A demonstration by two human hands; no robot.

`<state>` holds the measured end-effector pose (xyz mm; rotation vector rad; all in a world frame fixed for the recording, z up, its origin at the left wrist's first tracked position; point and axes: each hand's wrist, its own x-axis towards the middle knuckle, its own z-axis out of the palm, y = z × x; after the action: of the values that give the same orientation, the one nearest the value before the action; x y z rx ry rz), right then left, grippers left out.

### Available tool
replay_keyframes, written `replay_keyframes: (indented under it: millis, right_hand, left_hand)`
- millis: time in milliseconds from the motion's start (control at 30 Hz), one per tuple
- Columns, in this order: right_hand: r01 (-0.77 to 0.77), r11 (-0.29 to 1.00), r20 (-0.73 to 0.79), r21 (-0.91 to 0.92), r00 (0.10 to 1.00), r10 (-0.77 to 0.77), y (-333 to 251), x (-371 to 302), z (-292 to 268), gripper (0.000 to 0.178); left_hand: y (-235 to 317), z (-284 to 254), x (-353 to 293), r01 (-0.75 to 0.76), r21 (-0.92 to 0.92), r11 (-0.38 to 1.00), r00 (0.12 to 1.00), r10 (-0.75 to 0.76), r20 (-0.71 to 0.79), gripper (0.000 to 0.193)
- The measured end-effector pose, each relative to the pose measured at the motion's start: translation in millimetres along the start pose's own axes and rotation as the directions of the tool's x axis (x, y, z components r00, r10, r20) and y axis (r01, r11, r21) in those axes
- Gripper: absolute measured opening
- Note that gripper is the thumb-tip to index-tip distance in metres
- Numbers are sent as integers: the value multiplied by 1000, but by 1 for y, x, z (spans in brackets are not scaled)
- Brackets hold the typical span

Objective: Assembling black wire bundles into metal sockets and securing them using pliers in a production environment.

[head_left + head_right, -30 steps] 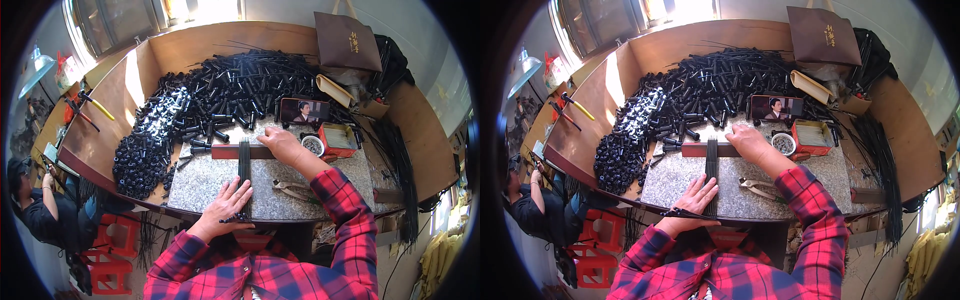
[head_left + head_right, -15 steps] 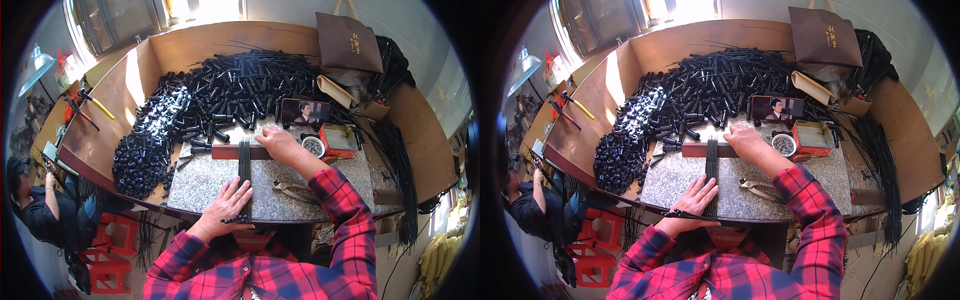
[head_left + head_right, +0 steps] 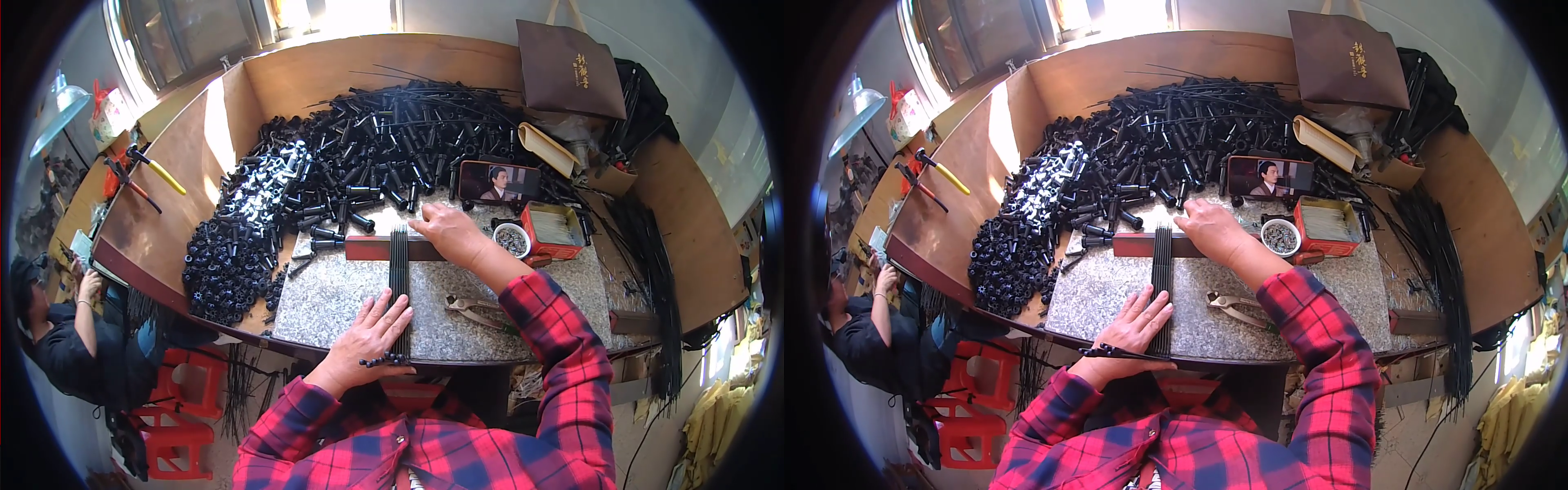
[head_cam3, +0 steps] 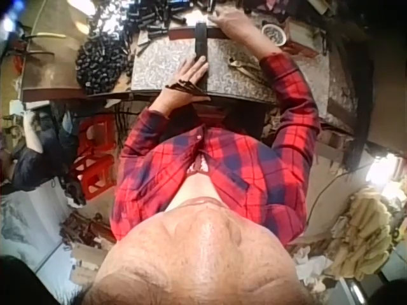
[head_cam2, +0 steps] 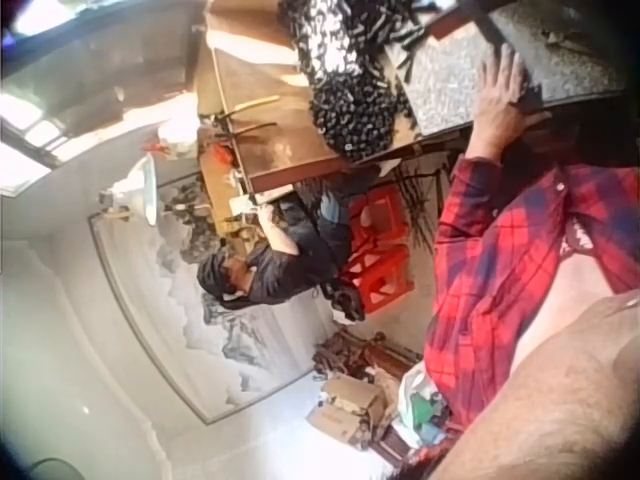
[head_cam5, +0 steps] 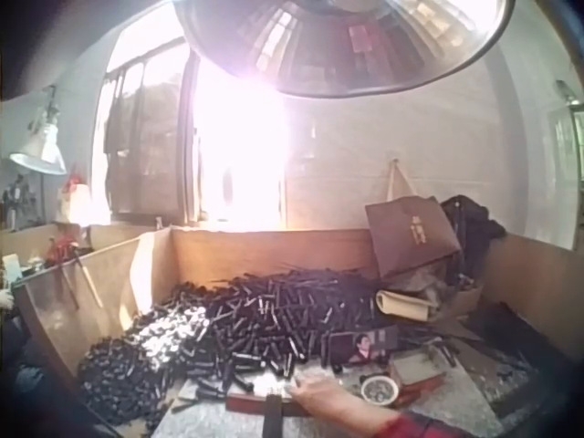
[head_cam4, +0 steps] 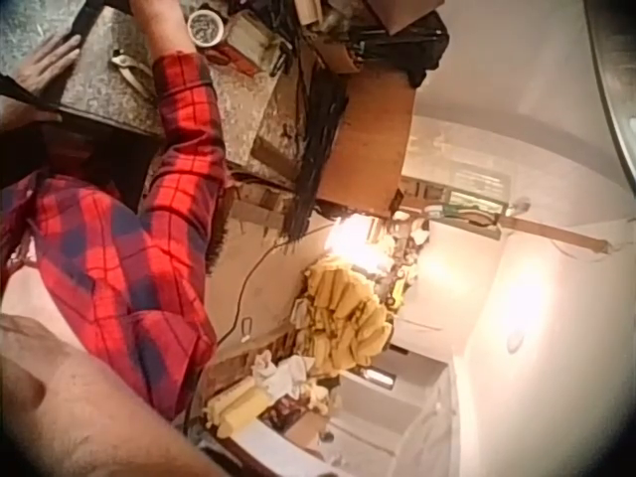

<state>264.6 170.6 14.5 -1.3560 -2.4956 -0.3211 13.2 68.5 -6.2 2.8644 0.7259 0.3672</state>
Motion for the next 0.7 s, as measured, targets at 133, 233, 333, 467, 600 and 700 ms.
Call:
replay_keyframes:
  millis: [133,233,333,467,600,700]
  right_hand:
    - [14,1000,-16,7,1000,-14,-2,6,2,19]
    - [5,982,-111,189,994,17,-4,3,0,26]
    - [-31,975,-160,222,985,68,-1,-6,-10,33]
    - [-198,980,-152,4,969,196,30,-37,-40,23]
    - [-502,812,-11,-298,852,523,101,-102,-62,10]
    - [-618,697,57,-364,732,679,136,-142,-51,10]
  left_hand:
    - [0,1,1,-5,5,1000,1000,5,-6,94]
    - [0,1,1,-5,3,1000,1000,5,-2,94]
    - [-1,1,-2,-5,9,1000,1000,5,-3,93]
    - [-7,3,-7,21,4,1000,1000,-21,-9,91]
    - [-4,1,-5,-1,-1,1000,1000,1,-21,92]
    - [-6,7,-4,-17,-10,1000,999,17,-31,94]
